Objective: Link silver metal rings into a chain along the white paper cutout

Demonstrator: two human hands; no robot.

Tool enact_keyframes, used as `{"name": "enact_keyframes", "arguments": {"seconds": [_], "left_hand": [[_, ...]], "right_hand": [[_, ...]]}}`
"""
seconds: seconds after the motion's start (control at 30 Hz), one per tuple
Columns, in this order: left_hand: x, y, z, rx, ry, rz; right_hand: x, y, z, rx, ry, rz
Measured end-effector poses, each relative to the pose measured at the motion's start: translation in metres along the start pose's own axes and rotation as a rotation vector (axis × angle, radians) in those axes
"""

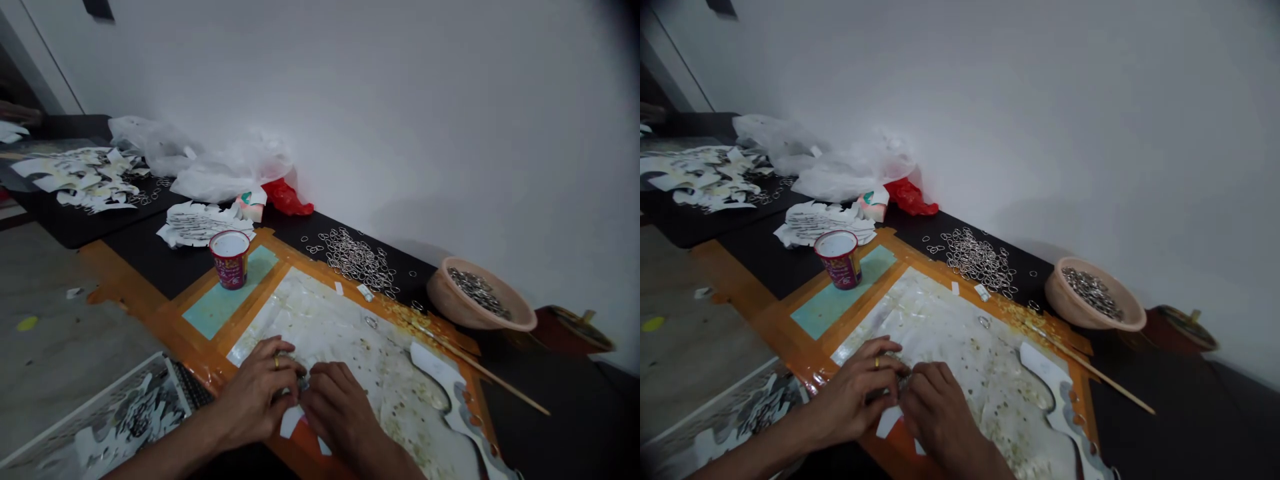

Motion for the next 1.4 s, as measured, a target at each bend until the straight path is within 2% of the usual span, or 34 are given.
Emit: {"name": "enact_keyframes", "arguments": {"seconds": [0.13, 0.3, 0.47, 0.67, 0.83, 0.9, 1.03, 1.2, 1.4], "left_hand": [[-0.001, -0.004, 0.000, 0.015, -0.010, -0.004], [-0.003, -0.003, -0.002, 0.005, -0.040, -0.010], [-0.001, -0.002, -0.003, 0.025, -0.058, -0.015], [-0.001, -0.002, -0.003, 0.035, -0.078, -0.008], [-0.002, -0.003, -0.004, 0.047, -0.102, 0.001], [-0.003, -0.004, -0.005, 0.057, -0.115, 0.003], [-0.002, -0.004, -0.006, 0.060, -0.117, 0.002], [0.001, -0.004, -0.006, 0.065, -0.108, 0.015], [-0.002, -0.005, -0.005, 0.080, -0.123, 0.002]], "right_hand": [[-0.004, 0.005, 0.001, -0.047, -0.010, 0.017], [0.003, 0.008, 0.000, -0.067, 0.138, 0.079], [-0.002, 0.006, 0.001, -0.060, 0.160, 0.127], [-0.001, 0.005, 0.007, -0.025, 0.202, 0.116], [-0.005, 0.016, 0.000, -0.041, 0.238, 0.055], [-0.003, 0.016, -0.005, -0.028, 0.232, -0.001], [0.000, 0.012, -0.011, 0.007, 0.142, -0.035], [0.012, 0.005, -0.018, 0.039, 0.166, -0.017], [0.013, -0.007, -0.019, 0.180, 0.124, 0.024]]}}
Point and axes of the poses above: each hand's wrist, its own z-axis towards the middle knuckle, its own x-axis out of the palm, y = z × x, the point moved 10 cm from there along z, towards the middle knuckle, and after that the axes turned 11 degrees about x, right-handed, at the moved point
